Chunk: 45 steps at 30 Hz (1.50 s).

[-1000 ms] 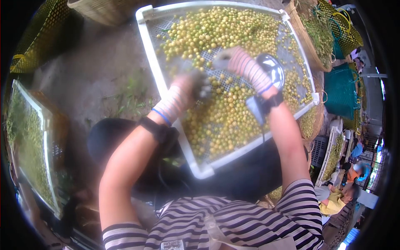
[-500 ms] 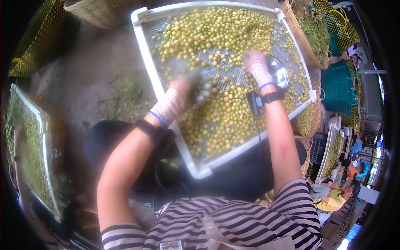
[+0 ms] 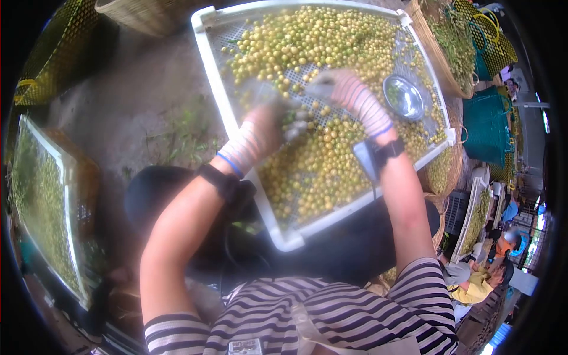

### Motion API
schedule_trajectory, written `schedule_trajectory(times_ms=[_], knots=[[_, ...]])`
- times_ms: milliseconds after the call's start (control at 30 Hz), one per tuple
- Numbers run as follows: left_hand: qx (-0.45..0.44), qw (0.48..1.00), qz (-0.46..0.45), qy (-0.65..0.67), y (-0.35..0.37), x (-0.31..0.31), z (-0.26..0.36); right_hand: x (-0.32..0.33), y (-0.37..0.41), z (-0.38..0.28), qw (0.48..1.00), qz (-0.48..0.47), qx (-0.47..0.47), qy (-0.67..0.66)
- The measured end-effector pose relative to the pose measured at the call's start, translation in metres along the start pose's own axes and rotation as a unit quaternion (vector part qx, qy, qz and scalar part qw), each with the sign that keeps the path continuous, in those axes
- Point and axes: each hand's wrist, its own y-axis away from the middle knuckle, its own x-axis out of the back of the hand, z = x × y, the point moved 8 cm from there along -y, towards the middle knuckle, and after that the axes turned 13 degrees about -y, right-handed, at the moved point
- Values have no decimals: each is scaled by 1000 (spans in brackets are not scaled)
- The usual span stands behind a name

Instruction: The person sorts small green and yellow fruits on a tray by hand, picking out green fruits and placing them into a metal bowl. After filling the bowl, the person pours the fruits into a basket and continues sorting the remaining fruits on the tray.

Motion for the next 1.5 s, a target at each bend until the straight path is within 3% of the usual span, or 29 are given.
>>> schedule_trajectory(times_ms=[67, 100, 167, 233, 267, 333, 400, 433, 467, 567, 700, 800, 867, 933, 1000, 1200, 1400, 1467, 1500], knots=[[-82, 993, -34, -80, -10, 2, -1, -27, 13, -18, 999, -42, 9, -3], [-168, 969, -57, -172, -3, -7, 16, -30, 11, -1, 997, -36, -67, -32], [19, 995, -39, 92, 0, -7, -4, -8, 10, -9, 998, 56, 14, 35], [27, 996, -15, 82, 4, -5, -4, 31, -4, 23, 975, 200, 26, 93], [37, 997, 11, 73, 6, 0, -5, 52, -4, 25, 953, 270, 76, 112], [30, 998, 26, 55, 9, -2, -4, 89, -15, 61, 940, 317, 21, 124], [-4, 999, 13, -48, 10, -6, 5, 107, -24, 80, 921, 315, -85, 214], [49, 997, 13, 64, 8, -5, -4, 106, -28, 86, 930, 289, -81, 214], [48, 997, 12, 63, 7, -4, -3, 110, -30, 90, 929, 290, -81, 215], [58, 997, 0, 57, 7, -5, -5, 98, -40, 107, 947, 144, -133, 255], [47, 998, -30, 39, 5, -13, -6, 108, -28, 106, 943, 167, -169, 233], [42, 998, -34, 25, 7, -14, -5, 107, -31, 103, 955, 189, -118, 194], [43, 998, -34, 20, 7, -17, -5, 100, -35, 93, 946, 200, -99, 237], [51, 998, -20, 23, 8, -16, -6, 81, -32, 56, 947, 161, -99, 261], [58, 998, -17, 15, 7, -16, -7, 68, -27, 48, 910, 118, -206, 340], [60, 998, -5, -6, 5, -15, -8, 55, -36, 65, 899, 136, -181, 376], [59, 998, -14, -8, 5, -16, -7, 64, -31, 69, 934, 155, -173, 271], [69, 996, -3, 65, 4, -12, -11, 48, -21, 54, 965, 139, -153, 160], [58, 996, -9, 68, 2, -10, -11, 33, -17, 38, 982, 139, -8, 125]])
